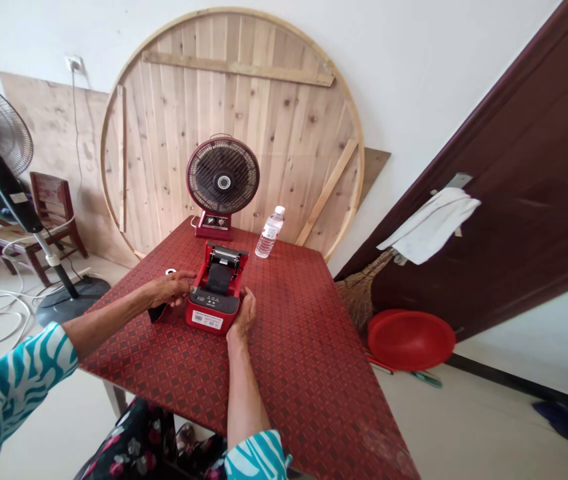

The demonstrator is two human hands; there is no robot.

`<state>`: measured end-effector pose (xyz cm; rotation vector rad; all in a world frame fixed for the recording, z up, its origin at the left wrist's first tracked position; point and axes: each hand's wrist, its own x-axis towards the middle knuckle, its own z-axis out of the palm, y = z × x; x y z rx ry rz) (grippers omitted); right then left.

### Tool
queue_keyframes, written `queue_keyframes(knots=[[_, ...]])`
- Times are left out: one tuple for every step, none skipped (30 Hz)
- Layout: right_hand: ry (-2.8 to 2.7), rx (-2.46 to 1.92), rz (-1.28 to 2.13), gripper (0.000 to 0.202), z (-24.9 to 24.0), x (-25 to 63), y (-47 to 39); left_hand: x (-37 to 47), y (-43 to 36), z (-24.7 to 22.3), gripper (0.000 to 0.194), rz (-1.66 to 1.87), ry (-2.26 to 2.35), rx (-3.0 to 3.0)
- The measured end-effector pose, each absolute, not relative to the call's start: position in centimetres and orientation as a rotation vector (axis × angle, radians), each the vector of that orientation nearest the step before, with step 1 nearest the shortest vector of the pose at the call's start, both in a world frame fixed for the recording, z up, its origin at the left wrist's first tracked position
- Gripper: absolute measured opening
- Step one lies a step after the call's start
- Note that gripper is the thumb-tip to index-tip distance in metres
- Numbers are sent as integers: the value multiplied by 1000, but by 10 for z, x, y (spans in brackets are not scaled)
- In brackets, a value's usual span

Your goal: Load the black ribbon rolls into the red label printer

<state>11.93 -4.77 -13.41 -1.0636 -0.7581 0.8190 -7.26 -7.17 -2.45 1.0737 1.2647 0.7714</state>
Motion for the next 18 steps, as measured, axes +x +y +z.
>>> queue_keyframes(knots=[[-753,-1070,817,52,-134,119,-48,-74,-72,-24,59,771,1266,1088],[-747,-1079,814,52,-134,120,-48,-76,-71,-24,58,770,1270,1106],[-747,-1088,809,51,-134,120,-49,-78,-70,-24,58,766,1275,1135],[-758,-1091,806,51,-134,120,-49,-80,-68,-23,56,771,1284,1176],[-771,-1092,804,50,-135,120,-49,-81,-64,-22,53,784,1297,1228],[-777,-1091,805,49,-135,120,-49,-82,-60,-21,47,800,1315,1293],[-771,-1090,811,48,-135,120,-49,-83,-54,-20,39,819,1342,1369],[-755,-1089,822,49,-136,120,-48,-82,-48,-19,32,834,1372,1462],[-734,-1086,840,49,-137,120,-48,-80,-42,-17,25,845,1403,1571],[-709,-1082,861,50,-137,119,-47,-77,-36,-15,20,841,1431,1692],[-688,-1076,883,51,-137,119,-46,-74,-30,-14,18,821,1457,1815],[-672,-1069,903,52,-137,118,-46,-69,-25,-13,17,795,1480,1926],[-659,-1060,919,51,-137,117,-46,-65,-22,-12,17,770,1490,2018],[-651,-1051,933,51,-137,117,-46,-61,-19,-11,19,749,1483,2084],[-642,-1043,945,51,-136,116,-46,-57,-18,-11,21,744,1458,2125],[-637,-1033,955,51,-135,116,-47,-53,-17,-12,24,748,1410,2149],[-634,-1023,962,51,-134,115,-47,-51,-17,-12,26,754,1350,2158],[-630,-1014,965,50,-134,115,-47,-49,-17,-13,28,755,1293,2156]])
